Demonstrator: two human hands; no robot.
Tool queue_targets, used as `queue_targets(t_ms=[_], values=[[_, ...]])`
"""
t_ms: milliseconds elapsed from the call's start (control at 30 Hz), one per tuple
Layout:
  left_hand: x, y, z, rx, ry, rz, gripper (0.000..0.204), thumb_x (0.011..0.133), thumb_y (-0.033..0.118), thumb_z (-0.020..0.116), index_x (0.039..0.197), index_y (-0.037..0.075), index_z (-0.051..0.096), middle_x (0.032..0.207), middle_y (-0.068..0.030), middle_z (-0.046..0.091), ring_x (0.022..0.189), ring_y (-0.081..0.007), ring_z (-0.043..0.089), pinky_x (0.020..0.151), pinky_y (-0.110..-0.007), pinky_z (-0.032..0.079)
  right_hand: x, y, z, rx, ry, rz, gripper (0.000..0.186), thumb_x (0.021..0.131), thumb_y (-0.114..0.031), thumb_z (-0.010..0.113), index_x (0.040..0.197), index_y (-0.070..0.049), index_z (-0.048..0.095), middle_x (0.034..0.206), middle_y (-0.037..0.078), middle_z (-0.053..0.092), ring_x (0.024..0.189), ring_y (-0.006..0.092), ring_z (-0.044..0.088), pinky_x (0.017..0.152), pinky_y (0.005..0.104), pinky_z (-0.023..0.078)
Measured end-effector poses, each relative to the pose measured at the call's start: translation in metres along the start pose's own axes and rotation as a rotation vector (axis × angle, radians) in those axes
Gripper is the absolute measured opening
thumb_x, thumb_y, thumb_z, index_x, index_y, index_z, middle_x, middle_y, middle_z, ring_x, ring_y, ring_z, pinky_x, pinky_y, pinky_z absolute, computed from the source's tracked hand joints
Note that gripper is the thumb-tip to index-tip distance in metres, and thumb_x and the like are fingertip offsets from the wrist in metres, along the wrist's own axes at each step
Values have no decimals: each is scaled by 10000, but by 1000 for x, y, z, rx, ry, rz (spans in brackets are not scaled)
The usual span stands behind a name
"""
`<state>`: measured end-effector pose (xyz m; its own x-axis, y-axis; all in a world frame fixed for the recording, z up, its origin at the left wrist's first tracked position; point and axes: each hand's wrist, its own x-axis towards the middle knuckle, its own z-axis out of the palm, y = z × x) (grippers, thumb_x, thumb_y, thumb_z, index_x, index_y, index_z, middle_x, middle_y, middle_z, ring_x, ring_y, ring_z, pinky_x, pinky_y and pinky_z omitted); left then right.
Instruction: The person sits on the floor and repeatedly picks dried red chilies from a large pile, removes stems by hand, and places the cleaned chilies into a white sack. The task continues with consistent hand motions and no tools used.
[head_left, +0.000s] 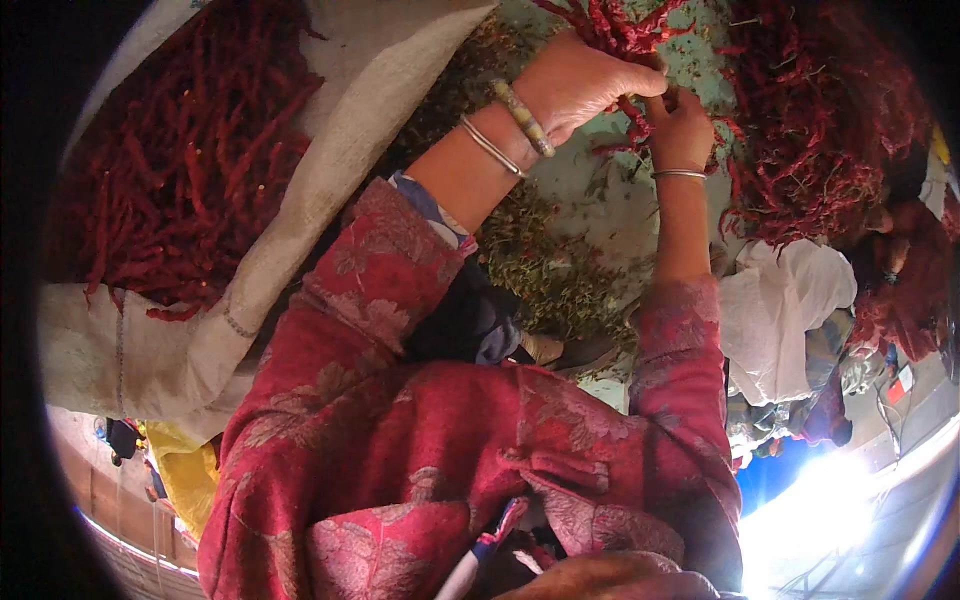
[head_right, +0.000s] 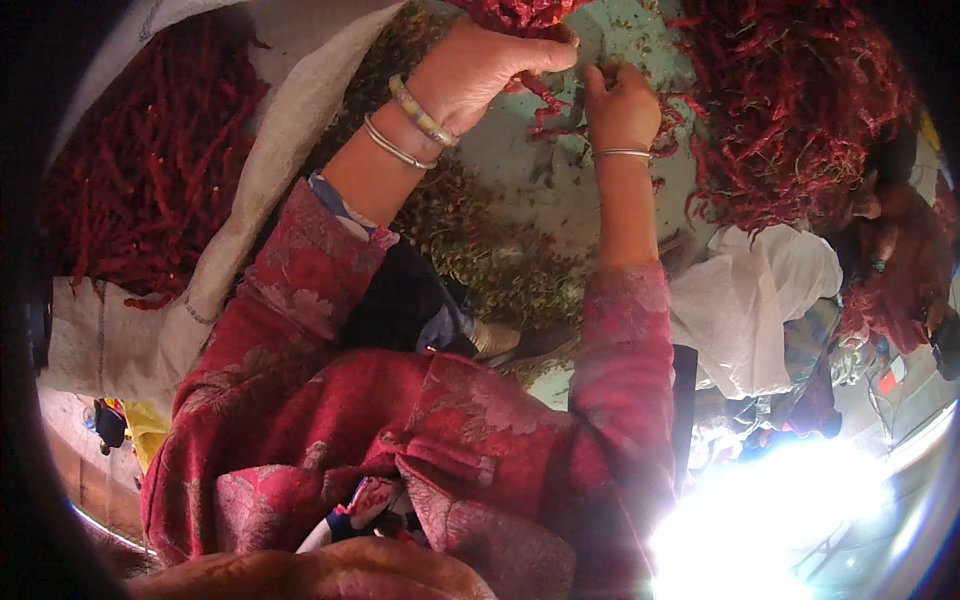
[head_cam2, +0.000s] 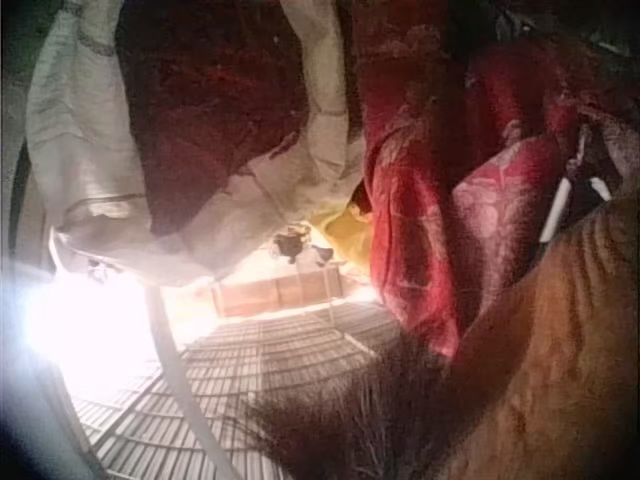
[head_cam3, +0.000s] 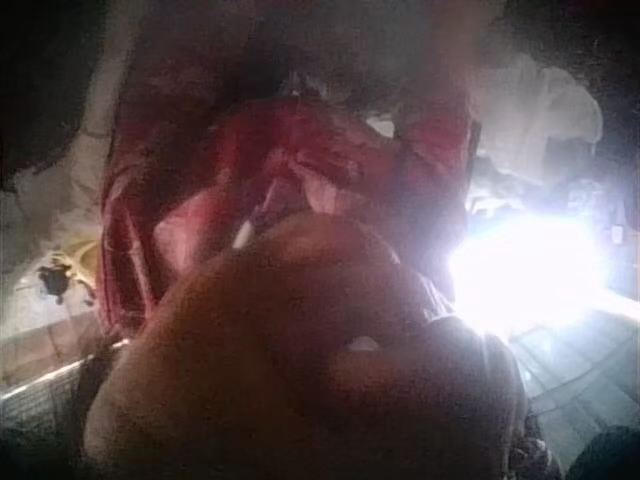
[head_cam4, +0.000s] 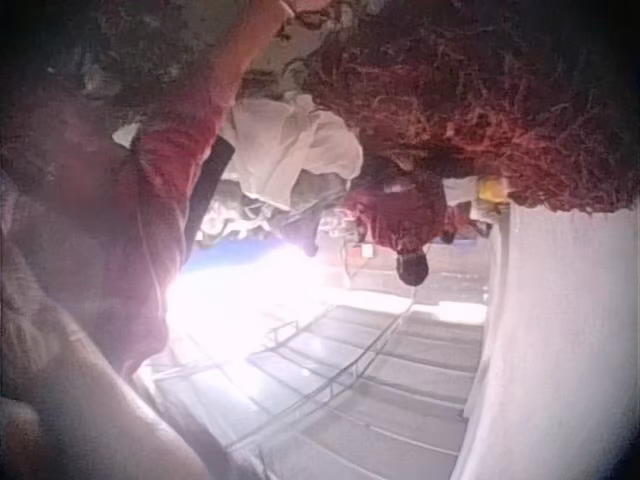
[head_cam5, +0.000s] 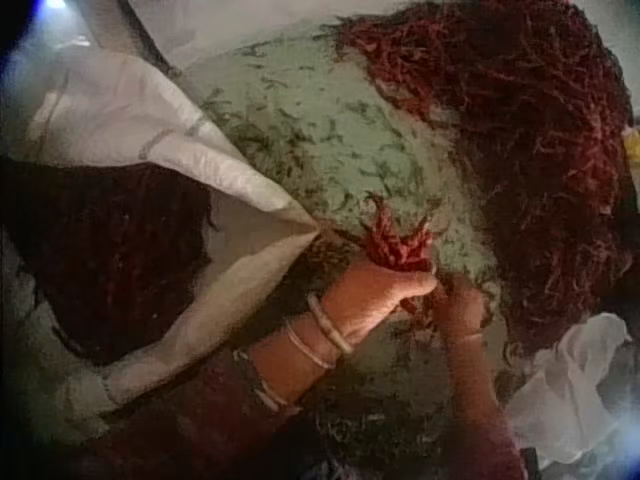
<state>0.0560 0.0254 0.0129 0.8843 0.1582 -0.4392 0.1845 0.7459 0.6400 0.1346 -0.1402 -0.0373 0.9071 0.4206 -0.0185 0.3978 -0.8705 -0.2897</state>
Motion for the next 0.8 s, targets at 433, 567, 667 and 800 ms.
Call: queue_targets(t_ms=[433,567,667,800], values=[[3,-8,-4,284,78,12,143,655,152,667,623,31,599,564,-6,550,496,-94,473,456,-263,368,-1,-14,-27,623,-64,326,188,729,-161,651,829,-8,606,680,64,619,599,132,582,558,257,464],[0,-9,0,479,-29,-23,220,630,204,669,663,-4,606,563,-41,559,518,-125,501,518,-294,426,-9,-49,-61,901,-84,394,138,764,-112,635,828,4,600,699,22,601,569,72,533,534,187,416],[1,-13,-3,521,-86,-51,262,634,249,664,697,-3,627,596,-82,589,558,-148,544,566,-302,451,-15,-62,-70,901,-86,365,153,784,-141,626,844,-2,599,681,-1,570,570,58,497,532,186,382],[7,-18,-4,700,-118,39,310,641,295,660,707,-7,635,638,-120,608,594,-205,577,598,-315,462,-16,-68,-78,895,-118,388,119,798,-138,604,812,-20,598,632,-17,534,549,55,462,508,184,349]])
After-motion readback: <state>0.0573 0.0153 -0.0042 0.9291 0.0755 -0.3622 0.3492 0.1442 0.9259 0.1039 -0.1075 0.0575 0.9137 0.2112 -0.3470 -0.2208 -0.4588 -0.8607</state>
